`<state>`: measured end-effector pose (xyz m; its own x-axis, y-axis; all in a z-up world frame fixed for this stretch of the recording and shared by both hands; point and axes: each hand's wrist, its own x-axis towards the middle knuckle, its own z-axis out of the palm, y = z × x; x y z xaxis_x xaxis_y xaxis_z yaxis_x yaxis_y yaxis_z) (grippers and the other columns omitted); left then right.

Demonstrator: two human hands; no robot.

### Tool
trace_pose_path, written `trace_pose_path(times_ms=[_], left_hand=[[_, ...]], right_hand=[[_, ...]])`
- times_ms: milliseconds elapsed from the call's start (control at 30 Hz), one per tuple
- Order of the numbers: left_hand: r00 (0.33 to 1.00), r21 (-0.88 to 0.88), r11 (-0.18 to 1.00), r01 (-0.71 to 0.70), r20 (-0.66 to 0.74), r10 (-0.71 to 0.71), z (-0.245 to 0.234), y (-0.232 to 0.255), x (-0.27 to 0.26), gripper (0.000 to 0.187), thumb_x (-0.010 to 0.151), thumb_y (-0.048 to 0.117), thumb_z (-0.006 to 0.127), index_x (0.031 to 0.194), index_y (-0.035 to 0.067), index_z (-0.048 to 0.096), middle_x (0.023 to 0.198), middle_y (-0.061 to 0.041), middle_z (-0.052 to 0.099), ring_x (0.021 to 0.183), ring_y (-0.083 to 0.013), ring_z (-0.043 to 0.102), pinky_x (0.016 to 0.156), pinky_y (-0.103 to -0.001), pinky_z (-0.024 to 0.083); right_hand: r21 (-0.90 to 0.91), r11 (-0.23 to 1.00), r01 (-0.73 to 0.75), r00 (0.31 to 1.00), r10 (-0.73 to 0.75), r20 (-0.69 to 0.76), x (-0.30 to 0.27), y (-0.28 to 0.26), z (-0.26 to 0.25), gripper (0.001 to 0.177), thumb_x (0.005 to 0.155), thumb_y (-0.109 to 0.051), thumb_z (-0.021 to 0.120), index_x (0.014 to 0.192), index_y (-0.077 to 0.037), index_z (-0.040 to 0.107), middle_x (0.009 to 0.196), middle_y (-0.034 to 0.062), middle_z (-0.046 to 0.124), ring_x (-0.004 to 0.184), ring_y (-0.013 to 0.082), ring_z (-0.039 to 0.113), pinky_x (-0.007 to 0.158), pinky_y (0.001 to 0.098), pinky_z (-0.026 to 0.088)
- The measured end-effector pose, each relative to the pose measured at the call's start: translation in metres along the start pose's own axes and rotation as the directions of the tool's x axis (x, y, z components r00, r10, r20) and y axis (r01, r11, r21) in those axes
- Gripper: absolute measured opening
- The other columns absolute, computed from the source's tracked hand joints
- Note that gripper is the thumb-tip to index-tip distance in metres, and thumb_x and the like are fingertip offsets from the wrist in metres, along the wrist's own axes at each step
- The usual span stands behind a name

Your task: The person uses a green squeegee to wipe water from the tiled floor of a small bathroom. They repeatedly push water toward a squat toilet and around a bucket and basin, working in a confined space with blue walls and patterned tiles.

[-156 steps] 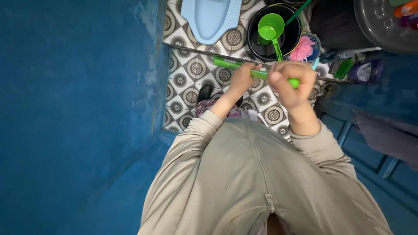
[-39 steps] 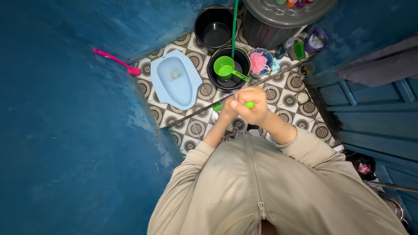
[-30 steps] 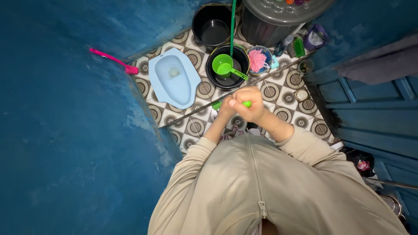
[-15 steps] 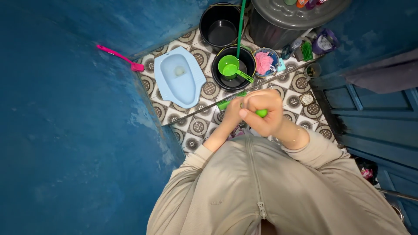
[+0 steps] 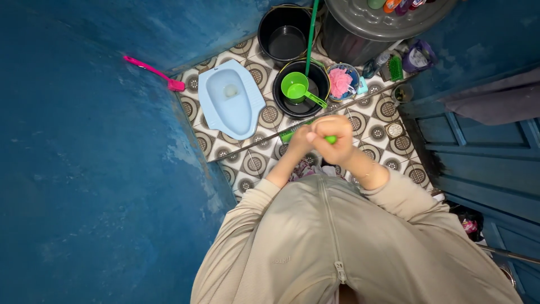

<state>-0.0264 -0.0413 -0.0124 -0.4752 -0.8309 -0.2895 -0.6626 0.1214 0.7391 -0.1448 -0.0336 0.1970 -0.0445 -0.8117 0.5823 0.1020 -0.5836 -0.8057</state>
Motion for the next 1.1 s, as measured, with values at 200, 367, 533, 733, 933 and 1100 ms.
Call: trace_pose_path(times_ms=[200,367,533,733,933,1100], left_hand=[[0.998,0.204,0.978,-0.033,-0.041,0.042,0.001,0.022,-0.001,0.035,0.065,0.051,0.076,0.093,0.032,0.07,0.088,0.004,0.07,0.098,-0.0217,0.072,0.088,-0.037,0.06],[0.991,0.233,0.972,-0.031,-0.119,0.061,0.012,0.017,0.0,0.027,0.07,0.049,0.072,0.09,0.033,0.069,0.083,0.006,0.069,0.094,-0.02,0.073,0.084,-0.036,0.06],[0.998,0.114,0.993,-0.025,-0.055,0.031,0.009,0.0,0.003,0.024,0.079,0.038,0.066,0.096,0.022,0.073,0.092,-0.006,0.074,0.101,-0.0323,0.071,0.09,-0.046,0.06],[0.983,-0.028,0.988,0.155,0.107,-0.151,0.032,-0.048,0.02,0.04,0.087,0.038,0.06,0.116,0.012,0.069,0.115,-0.015,0.07,0.12,-0.0355,0.063,0.105,-0.048,0.049],[0.994,0.258,0.965,0.037,-0.106,-0.009,0.05,-0.026,0.025,0.026,0.086,0.032,0.061,0.097,0.012,0.073,0.092,-0.012,0.073,0.095,-0.0339,0.074,0.086,-0.042,0.06],[0.994,0.197,0.98,0.002,-0.106,0.019,0.019,0.051,0.017,0.023,0.086,0.049,0.065,0.084,0.026,0.069,0.082,-0.001,0.07,0.092,-0.0287,0.073,0.083,-0.043,0.062]], right_hand=[[-0.025,0.999,-0.047,0.996,0.049,0.079,0.062,-0.108,-0.014,0.053,0.092,-0.002,0.064,0.05,-0.013,0.034,0.043,0.0046,0.041,0.034,0.0239,0.035,0.036,0.033,0.03],[0.01,1.0,-0.016,0.997,0.015,0.075,0.054,-0.089,-0.016,0.052,0.091,0.001,0.065,0.05,-0.012,0.036,0.043,0.0044,0.042,0.034,0.0225,0.036,0.035,0.0319,0.031],[-0.011,0.999,0.036,0.999,-0.036,0.032,0.019,-0.031,-0.014,0.054,0.093,0.001,0.067,0.051,-0.011,0.037,0.043,0.0071,0.04,0.034,0.0275,0.036,0.035,0.0345,0.029],[0.011,0.998,0.062,0.998,-0.062,-0.018,-0.027,0.036,-0.011,0.051,0.095,-0.001,0.067,0.053,-0.01,0.038,0.043,0.0098,0.039,0.033,0.0309,0.035,0.035,0.038,0.028],[-0.008,0.998,0.065,0.997,-0.065,-0.033,-0.002,0.006,-0.03,0.051,0.095,0.001,0.067,0.053,-0.01,0.04,0.046,0.008,0.041,0.037,0.0293,0.034,0.038,0.0353,0.03],[-0.099,0.995,0.029,0.999,-0.026,0.035,0.05,-0.085,-0.048,0.054,0.1,-0.004,0.061,0.052,-0.009,0.037,0.046,0.0087,0.046,0.037,0.0296,0.037,0.037,0.0375,0.032]])
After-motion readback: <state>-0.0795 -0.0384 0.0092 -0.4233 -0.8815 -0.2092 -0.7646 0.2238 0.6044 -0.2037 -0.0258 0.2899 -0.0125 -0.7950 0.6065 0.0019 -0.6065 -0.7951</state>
